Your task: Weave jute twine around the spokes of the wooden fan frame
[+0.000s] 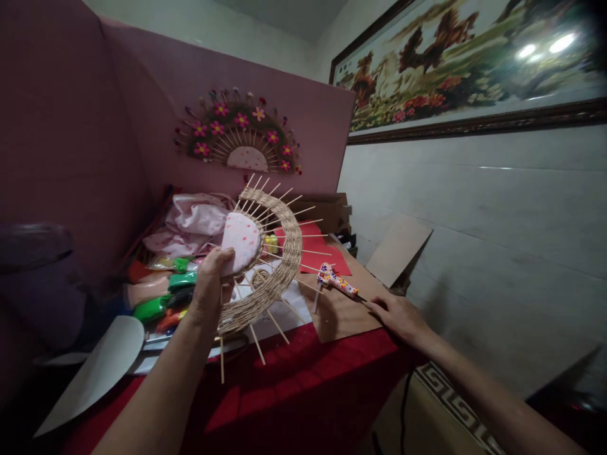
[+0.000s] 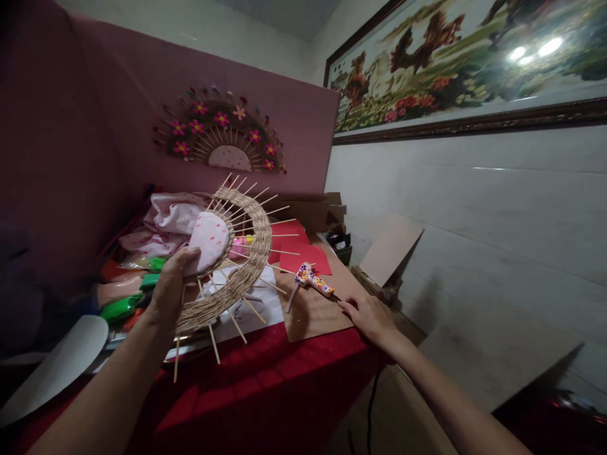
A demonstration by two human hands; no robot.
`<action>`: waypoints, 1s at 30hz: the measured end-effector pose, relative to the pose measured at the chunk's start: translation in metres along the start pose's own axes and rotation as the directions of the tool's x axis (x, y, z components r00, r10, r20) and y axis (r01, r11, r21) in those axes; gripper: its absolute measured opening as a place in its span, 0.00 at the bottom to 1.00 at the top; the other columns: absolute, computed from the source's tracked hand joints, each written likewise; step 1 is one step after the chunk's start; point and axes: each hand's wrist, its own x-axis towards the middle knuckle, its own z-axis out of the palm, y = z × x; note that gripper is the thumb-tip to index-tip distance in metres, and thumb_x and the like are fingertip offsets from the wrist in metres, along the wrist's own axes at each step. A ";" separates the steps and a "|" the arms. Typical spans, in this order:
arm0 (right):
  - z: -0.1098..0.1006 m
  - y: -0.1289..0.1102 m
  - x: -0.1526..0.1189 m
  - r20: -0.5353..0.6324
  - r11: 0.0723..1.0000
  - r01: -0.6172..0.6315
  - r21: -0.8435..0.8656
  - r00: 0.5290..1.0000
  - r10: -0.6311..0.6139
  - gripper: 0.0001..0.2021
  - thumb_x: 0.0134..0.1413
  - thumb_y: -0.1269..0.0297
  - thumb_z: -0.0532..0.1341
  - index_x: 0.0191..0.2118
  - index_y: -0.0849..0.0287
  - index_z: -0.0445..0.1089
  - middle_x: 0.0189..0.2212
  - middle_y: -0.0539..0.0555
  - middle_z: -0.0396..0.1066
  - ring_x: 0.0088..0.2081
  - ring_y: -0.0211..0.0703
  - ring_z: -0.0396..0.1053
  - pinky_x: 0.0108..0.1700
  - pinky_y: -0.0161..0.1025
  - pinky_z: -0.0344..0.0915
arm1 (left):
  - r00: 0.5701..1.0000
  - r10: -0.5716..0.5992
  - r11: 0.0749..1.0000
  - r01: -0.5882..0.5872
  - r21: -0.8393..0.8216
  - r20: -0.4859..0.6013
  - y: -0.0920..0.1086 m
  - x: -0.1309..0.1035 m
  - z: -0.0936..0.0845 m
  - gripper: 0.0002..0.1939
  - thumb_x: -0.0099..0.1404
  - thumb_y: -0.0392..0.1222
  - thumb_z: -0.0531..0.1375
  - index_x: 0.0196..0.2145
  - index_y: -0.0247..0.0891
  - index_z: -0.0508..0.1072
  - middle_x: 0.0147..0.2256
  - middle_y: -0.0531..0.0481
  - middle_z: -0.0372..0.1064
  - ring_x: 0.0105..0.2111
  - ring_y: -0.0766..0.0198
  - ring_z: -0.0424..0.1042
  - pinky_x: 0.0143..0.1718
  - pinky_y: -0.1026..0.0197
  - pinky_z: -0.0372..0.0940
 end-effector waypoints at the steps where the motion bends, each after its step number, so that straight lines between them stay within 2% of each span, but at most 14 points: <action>1: -0.001 0.000 -0.002 -0.050 1.000 0.005 0.009 0.999 -0.005 0.14 0.54 0.55 0.52 0.32 0.55 0.72 0.32 0.55 0.73 0.34 0.47 0.70 0.31 0.37 0.57 | 1.000 0.013 1.000 -0.013 0.011 0.018 -0.001 -0.001 0.001 0.12 0.45 0.42 0.61 0.28 0.33 0.68 0.20 0.56 0.65 0.14 0.73 0.59 0.13 0.70 0.54; 5: -0.011 -0.014 -0.007 -0.304 0.991 0.061 0.118 0.952 -0.022 0.14 0.55 0.57 0.51 0.33 0.59 0.70 0.32 0.57 0.72 0.32 0.45 0.68 0.32 0.37 0.58 | 0.999 0.031 0.998 -0.034 0.060 0.037 -0.005 -0.001 0.002 0.13 0.47 0.44 0.60 0.29 0.33 0.69 0.19 0.56 0.63 0.14 0.72 0.59 0.12 0.70 0.54; 8: -0.022 -0.046 -0.007 -0.304 0.928 0.142 0.344 0.952 -0.033 0.13 0.56 0.57 0.50 0.32 0.59 0.68 0.27 0.54 0.71 0.28 0.41 0.67 0.29 0.35 0.57 | 0.998 0.015 0.999 -0.018 0.046 0.055 -0.011 0.001 -0.001 0.12 0.47 0.43 0.60 0.29 0.32 0.69 0.20 0.55 0.65 0.15 0.71 0.60 0.13 0.69 0.55; 11: -0.026 -0.081 -0.001 -0.252 0.802 0.219 0.555 0.964 -0.089 0.13 0.56 0.57 0.51 0.29 0.59 0.66 0.22 0.50 0.67 0.24 0.37 0.64 0.27 0.33 0.57 | 0.999 0.005 1.000 -0.006 0.028 0.046 -0.015 0.003 -0.003 0.11 0.47 0.42 0.60 0.28 0.32 0.69 0.20 0.54 0.65 0.16 0.71 0.61 0.14 0.69 0.56; 13: -0.024 -0.100 0.007 -0.217 0.710 0.228 0.666 0.970 -0.109 0.12 0.54 0.57 0.54 0.27 0.60 0.66 0.20 0.49 0.65 0.23 0.36 0.62 0.26 0.33 0.57 | 1.000 -0.006 1.000 0.006 0.019 0.016 -0.015 0.003 -0.004 0.11 0.47 0.42 0.60 0.28 0.32 0.69 0.21 0.54 0.66 0.17 0.71 0.62 0.15 0.70 0.56; 17: -0.017 -0.127 0.021 -0.101 0.527 0.128 0.840 0.992 -0.079 0.09 0.44 0.61 0.62 0.22 0.60 0.65 0.19 0.48 0.64 0.22 0.35 0.60 0.26 0.33 0.57 | 0.998 -0.049 0.996 0.045 -0.077 -0.048 -0.015 0.004 -0.003 0.10 0.44 0.37 0.63 0.27 0.32 0.69 0.23 0.53 0.70 0.21 0.70 0.67 0.22 0.69 0.61; 21: -0.015 -0.144 0.029 0.041 0.293 -0.027 0.956 0.998 -0.042 0.10 0.37 0.65 0.64 0.19 0.59 0.61 0.16 0.46 0.61 0.19 0.33 0.58 0.22 0.32 0.54 | 0.996 -0.088 0.973 0.084 -0.215 -0.011 -0.016 0.007 -0.003 0.09 0.45 0.31 0.62 0.28 0.31 0.70 0.27 0.49 0.73 0.26 0.66 0.71 0.28 0.67 0.66; 24: -0.019 -0.151 0.036 0.140 0.115 -0.125 0.985 0.982 -0.125 0.11 0.39 0.67 0.62 0.17 0.58 0.57 0.12 0.44 0.55 0.16 0.30 0.52 0.17 0.31 0.48 | 0.993 -0.117 0.960 0.117 -0.255 0.014 -0.015 0.007 -0.003 0.09 0.48 0.29 0.59 0.31 0.31 0.72 0.27 0.47 0.73 0.27 0.64 0.72 0.28 0.66 0.67; 27: -0.020 -0.151 0.050 0.207 -0.102 -0.239 0.966 0.944 -0.256 0.14 0.39 0.69 0.61 0.16 0.58 0.53 0.12 0.43 0.51 0.14 0.28 0.47 0.15 0.30 0.45 | 0.987 -0.161 0.955 0.150 -0.254 -0.025 -0.012 0.004 -0.001 0.11 0.49 0.28 0.57 0.33 0.30 0.72 0.26 0.47 0.74 0.26 0.63 0.73 0.27 0.64 0.68; 30: -0.015 -0.150 0.065 0.295 -0.260 -0.368 0.893 0.914 -0.280 0.15 0.35 0.72 0.62 0.16 0.59 0.52 0.12 0.43 0.51 0.14 0.26 0.46 0.14 0.27 0.41 | 0.971 -0.225 0.950 0.202 -0.237 -0.077 -0.007 0.001 0.002 0.14 0.49 0.28 0.55 0.36 0.29 0.72 0.25 0.47 0.74 0.23 0.63 0.72 0.24 0.64 0.68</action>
